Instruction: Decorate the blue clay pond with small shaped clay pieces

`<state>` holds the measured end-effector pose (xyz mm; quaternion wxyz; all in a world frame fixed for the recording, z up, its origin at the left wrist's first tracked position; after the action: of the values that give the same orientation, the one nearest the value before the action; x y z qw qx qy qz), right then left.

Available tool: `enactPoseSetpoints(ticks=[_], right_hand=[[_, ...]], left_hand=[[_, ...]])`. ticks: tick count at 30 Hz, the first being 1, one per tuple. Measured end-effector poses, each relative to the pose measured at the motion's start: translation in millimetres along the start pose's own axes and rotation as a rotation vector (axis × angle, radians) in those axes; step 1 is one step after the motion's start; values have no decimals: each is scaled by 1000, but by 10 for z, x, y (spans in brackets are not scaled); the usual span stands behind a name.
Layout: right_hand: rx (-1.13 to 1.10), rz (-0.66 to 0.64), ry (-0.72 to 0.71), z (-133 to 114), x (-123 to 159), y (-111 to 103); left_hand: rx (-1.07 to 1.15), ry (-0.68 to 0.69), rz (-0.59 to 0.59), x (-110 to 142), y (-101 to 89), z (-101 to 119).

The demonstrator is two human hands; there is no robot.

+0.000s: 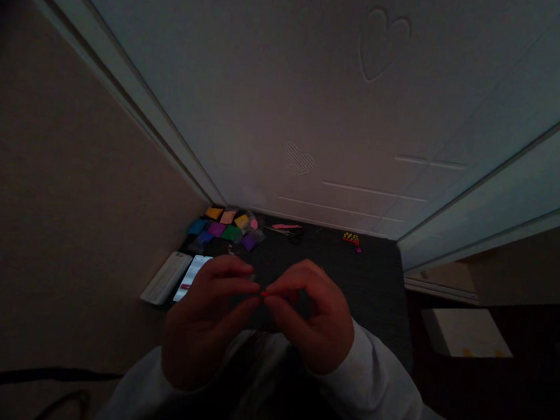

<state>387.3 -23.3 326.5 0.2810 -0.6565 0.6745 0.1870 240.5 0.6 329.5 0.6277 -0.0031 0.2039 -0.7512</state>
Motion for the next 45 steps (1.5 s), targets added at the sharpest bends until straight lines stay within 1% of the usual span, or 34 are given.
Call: enactPoseSetpoints(ticks=[5, 10, 13, 17, 22, 26, 31, 37, 45], right_hand=[[-15, -18, 16, -5, 7, 2], [20, -38, -7, -11, -4, -5], [84, -52, -37, -9, -21, -31], [216, -61, -112, -35, -56, -69], [364, -77, -193, -93, -94, -69], [434, -111, -222, -110, -103, -66], [483, -120, -270, -129, -118, -70], [530, -109, -281, -130, -123, -69], [544, -126, -271, -126, -116, -69]], left_hand=[[-16, 27, 2, -11, 6, 16], [-47, 33, -7, -27, 15, 32], [-39, 34, 4, -27, 9, 30], [-39, 31, 14, -14, 3, 11], [-40, 26, 14, -7, 14, -20], [-43, 18, 10, -7, 15, -22], [-63, 10, 3, -8, 15, -10], [-36, -10, -11, -8, 18, -9], [-54, -11, -16, -9, 24, -10]])
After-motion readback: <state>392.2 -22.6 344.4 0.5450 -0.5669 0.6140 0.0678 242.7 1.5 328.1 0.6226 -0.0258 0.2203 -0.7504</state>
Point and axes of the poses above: each hand's wrist, its own x-axis away from the middle knuckle, its own y-axis out of the palm, z = x × y, the point moved 2 cm from there along -x, towards the middle knuckle, and after that the axes turned 14 degrees about -y, right-handed, at the moved point
